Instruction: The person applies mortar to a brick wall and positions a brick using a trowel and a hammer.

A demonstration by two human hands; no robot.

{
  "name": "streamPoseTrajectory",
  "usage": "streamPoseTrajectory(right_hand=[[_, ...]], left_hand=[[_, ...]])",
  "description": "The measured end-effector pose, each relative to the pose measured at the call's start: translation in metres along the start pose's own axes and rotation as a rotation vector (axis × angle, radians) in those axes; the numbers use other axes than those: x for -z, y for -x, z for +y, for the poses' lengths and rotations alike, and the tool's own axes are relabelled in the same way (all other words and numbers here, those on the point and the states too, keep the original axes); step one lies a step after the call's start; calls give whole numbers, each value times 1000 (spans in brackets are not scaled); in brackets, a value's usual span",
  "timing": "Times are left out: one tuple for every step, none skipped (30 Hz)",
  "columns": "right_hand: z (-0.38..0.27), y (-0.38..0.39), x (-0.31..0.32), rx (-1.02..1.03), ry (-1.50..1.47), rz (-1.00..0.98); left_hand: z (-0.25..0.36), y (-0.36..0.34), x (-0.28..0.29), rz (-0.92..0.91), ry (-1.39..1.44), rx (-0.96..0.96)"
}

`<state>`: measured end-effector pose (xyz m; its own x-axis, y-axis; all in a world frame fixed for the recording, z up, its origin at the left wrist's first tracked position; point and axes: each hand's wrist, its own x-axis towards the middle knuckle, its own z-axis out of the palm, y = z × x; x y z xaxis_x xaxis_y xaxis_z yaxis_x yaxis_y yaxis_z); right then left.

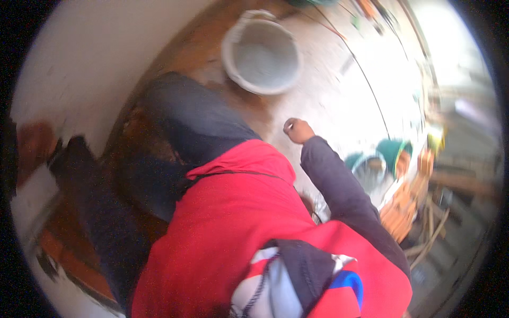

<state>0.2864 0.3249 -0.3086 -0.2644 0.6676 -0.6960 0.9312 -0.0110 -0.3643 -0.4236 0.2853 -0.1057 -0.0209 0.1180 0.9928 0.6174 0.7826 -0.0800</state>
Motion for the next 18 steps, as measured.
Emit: streamPoseTrajectory(right_hand=[[19,9,0,-250,-200,32],[37,24,-1,-500,-415,72],[70,38,-10,-623,-538,206],[112,55,-25,-711,-532,306],[140,59,-26,-784,-521,401],[163,73,-35,-865,-503,482],[168,91,-34,-941,-237,697],[169,105,-27,-1000,39,887],[152,116,-7,-1020,18,968],[136,133,15,-1048,5,1051],[149,152,27,-996,310,1117],[154,170,47,-921,464,1177],[159,183,67,-938,608,1221],[169,192,80,-951,757,1259],[187,199,85,-991,647,1104],[208,204,92,-1013,538,946],[245,220,94,-1054,423,791],[316,239,98,-1179,290,384]], left_hand=[[3,-8,3,9,-18,76],[-1,-6,-12,93,14,12],[39,-17,10,75,155,23],[59,-18,33,6,153,124],[23,-7,-11,57,-56,82],[-5,1,-34,183,-87,-26],[3,1,-23,105,-21,21],[14,-8,-6,34,40,57],[20,-22,18,-28,82,80],[30,-29,35,-100,131,105],[39,-29,42,-181,181,130],[37,-30,43,-167,179,97],[35,-29,43,-153,172,64],[33,-29,42,-142,165,31],[30,-27,36,-133,160,30],[21,-26,28,-124,143,26],[26,-25,24,-113,151,27],[39,-15,22,-122,199,66]])
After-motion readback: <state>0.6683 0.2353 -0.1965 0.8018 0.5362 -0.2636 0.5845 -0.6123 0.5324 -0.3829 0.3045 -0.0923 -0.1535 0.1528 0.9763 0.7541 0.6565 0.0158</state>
